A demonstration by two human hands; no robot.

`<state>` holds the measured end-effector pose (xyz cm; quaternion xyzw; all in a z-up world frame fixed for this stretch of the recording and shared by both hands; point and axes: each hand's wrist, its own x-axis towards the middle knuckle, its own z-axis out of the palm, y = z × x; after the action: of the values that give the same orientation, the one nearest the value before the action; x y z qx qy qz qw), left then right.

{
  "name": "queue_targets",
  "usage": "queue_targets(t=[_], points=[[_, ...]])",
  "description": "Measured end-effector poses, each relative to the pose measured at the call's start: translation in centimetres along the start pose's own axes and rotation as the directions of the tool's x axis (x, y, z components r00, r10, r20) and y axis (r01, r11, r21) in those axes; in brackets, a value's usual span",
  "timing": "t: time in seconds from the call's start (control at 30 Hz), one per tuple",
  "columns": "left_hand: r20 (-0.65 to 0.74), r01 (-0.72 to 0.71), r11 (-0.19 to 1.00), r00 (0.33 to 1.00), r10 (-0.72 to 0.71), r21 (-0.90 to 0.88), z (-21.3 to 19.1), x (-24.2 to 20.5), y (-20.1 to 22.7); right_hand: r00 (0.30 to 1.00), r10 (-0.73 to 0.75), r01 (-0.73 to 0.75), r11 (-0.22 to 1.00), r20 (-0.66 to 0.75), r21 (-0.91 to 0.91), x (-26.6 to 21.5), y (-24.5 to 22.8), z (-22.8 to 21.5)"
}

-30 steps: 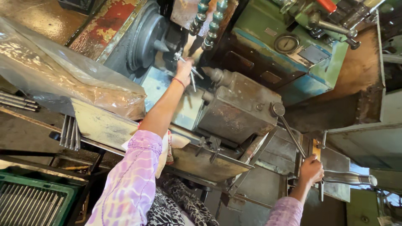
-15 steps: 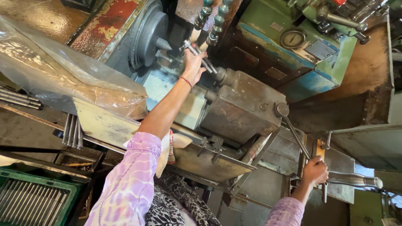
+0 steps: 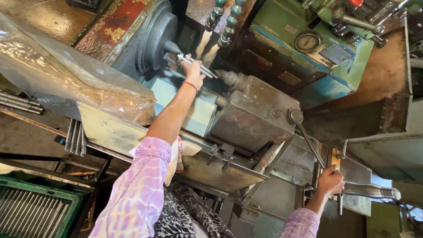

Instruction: The person repeatedly picks up metal rods from a green bin, grinds one end against a rotating grinding wheel, and places the finished rods into a blue bin. The process is repeated for multiple rods in a consistent sequence.

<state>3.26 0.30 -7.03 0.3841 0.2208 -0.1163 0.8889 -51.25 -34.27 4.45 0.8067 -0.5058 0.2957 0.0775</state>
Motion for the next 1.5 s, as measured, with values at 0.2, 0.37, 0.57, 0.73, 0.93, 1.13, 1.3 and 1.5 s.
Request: queue_targets(t=[0.2,0.37,0.57,0.73,0.93,1.13,1.3,1.5], points=[[0.041,-0.063,0.988,0.997,0.069,-0.139,-1.0,0.4,0.3,1.000,0.006,-0.006,1.000,-0.002,-0.001,-0.1,0.0,-0.1],[0.066,-0.049,0.975,0.996,0.064,-0.216,-1.2,0.3,0.7,0.992,-0.020,0.020,1.000,0.122,0.000,-0.2,0.4,-0.6],[0.106,-0.049,0.963,0.991,0.079,-0.264,-1.2,0.2,0.7,0.931,0.059,-0.064,0.998,0.360,0.002,-2.5,0.4,-2.1],[0.069,-0.043,0.977,0.996,0.058,-0.210,-1.1,-0.4,1.2,0.975,-0.102,0.069,0.984,0.199,0.165,-2.2,1.3,-1.9],[-0.058,-0.281,0.924,0.959,0.276,-0.257,4.6,-6.1,5.7,0.791,0.473,-0.492,0.115,0.388,0.863,-11.3,6.1,-0.1],[0.372,-0.534,0.798,0.707,0.602,-0.278,3.7,-20.0,11.1,0.437,0.479,-0.773,-0.233,0.761,0.590,-35.4,3.3,-0.8],[0.628,-0.556,0.829,0.626,0.463,-0.056,-6.0,-31.3,14.2,0.465,0.329,-0.820,-0.188,0.822,0.540,-39.9,1.9,-2.5],[0.672,-0.730,0.554,0.645,0.365,0.400,-21.1,-36.5,18.8,0.223,0.396,-0.867,-0.338,0.891,0.367,-39.9,2.2,-2.7]])
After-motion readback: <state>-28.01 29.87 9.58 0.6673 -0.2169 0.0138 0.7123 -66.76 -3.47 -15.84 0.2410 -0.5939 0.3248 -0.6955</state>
